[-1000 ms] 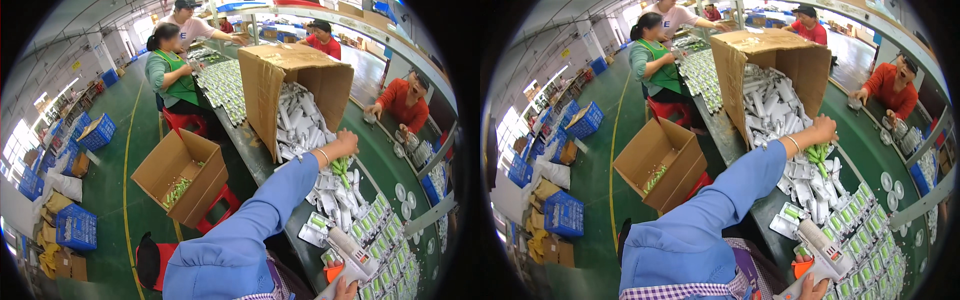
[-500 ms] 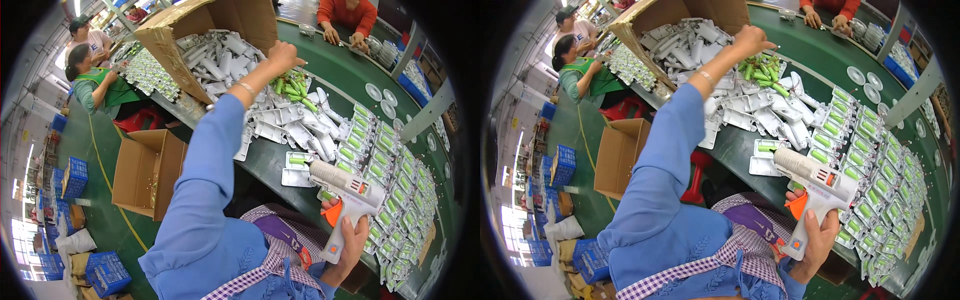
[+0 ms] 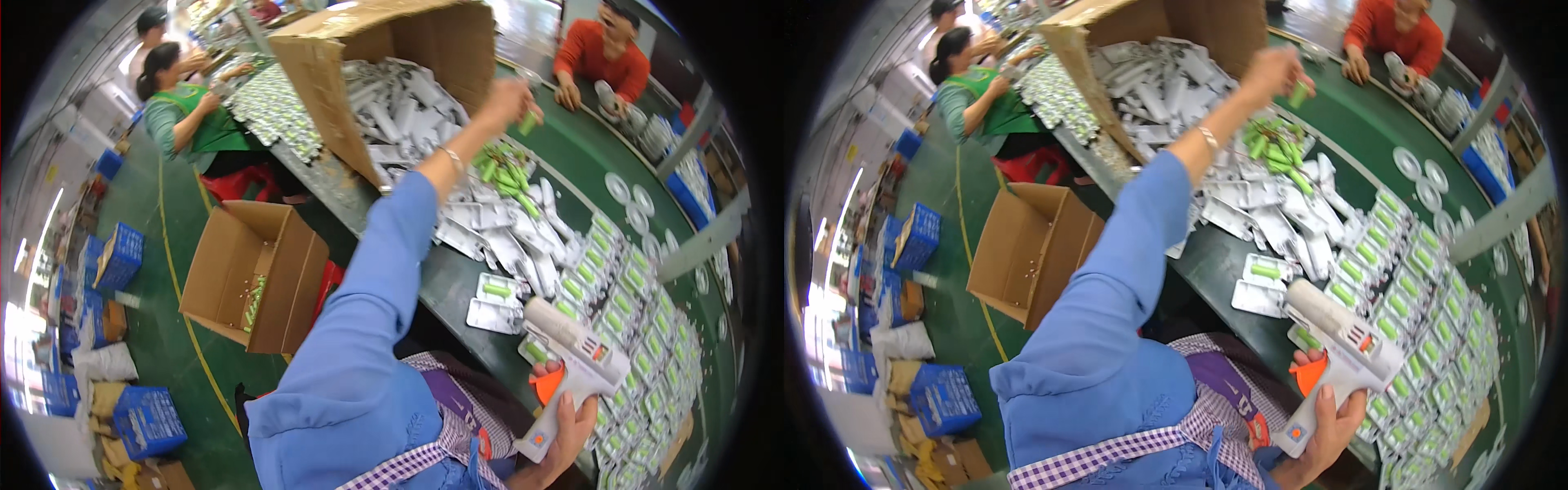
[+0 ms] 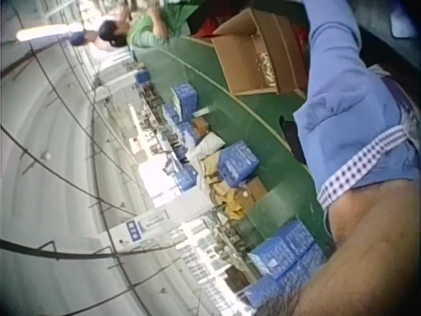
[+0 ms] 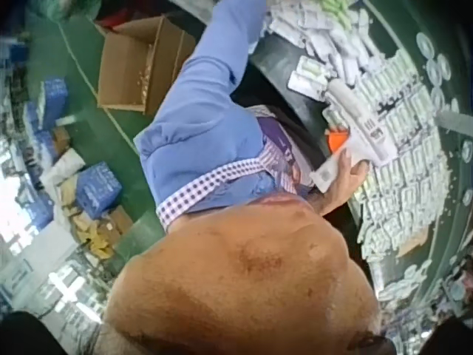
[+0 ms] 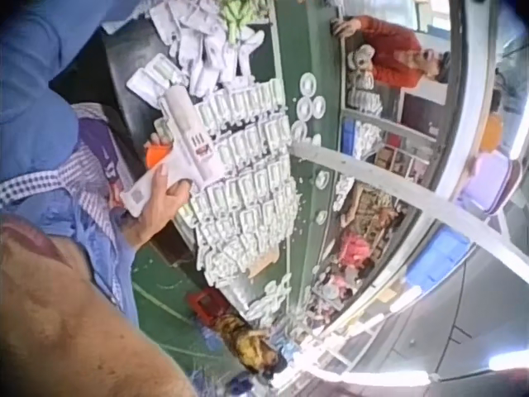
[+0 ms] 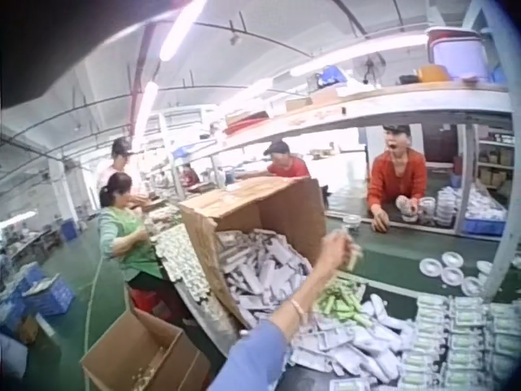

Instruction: Applying hot glue to electronic components and placing them into plastic housings at a factory assembly line.

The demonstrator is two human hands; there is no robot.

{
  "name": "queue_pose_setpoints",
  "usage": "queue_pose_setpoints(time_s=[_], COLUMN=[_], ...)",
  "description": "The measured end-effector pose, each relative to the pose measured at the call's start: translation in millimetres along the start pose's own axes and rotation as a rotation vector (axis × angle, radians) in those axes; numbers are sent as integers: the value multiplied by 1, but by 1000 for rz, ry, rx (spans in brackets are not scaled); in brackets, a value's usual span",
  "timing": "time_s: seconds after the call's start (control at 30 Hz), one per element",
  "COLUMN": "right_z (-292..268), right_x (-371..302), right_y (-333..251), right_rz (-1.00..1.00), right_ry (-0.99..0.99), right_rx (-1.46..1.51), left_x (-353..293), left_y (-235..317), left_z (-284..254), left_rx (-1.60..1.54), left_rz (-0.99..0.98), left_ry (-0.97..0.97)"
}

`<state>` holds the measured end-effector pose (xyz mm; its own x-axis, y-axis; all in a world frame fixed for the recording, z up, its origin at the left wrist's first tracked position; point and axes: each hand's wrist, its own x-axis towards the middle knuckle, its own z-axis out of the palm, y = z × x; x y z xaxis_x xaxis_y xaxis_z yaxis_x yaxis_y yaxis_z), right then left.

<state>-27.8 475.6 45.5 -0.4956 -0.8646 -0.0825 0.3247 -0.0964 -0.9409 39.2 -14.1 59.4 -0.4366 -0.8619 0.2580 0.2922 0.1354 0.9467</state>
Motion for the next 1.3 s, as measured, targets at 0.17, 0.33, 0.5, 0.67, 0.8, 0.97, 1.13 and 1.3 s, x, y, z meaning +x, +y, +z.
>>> queue_pose_setpoints(time_s=[0.17, 0.33, 0.5, 0.67, 0.8, 0.97, 1.13, 1.3], right_z=[12, 22, 28, 37, 41, 37, 34, 37], right_x=[3, -3, 2, 0, 2, 1, -2, -6], right_y=[-8, -14, -2, 3, 7, 4, 5, 0], right_rz=[3, 23, 106, 171, 193, 253, 252, 232], right_ry=[-64, 17, -62, -83, -78, -46, -26, -18], right_rx=[-28, -36, -80, -181, -221, -332, -337, -307], left_x=[-80, -239, -305, -310, -324, -348, -352, -347], left_y=[64, 45, -26, -46, -30, -20, -25, -21], left_z=[-28, -2, 14, 20, 5, -8, -4, -1], left_rx=[177, 929, 1165, 1112, 994, 1119, 1164, 1250], left_rz=[323, 704, 794, 647, 409, 376, 286, 264], left_ry=[70, 150, 144, 173, 40, -21, 17, 51])
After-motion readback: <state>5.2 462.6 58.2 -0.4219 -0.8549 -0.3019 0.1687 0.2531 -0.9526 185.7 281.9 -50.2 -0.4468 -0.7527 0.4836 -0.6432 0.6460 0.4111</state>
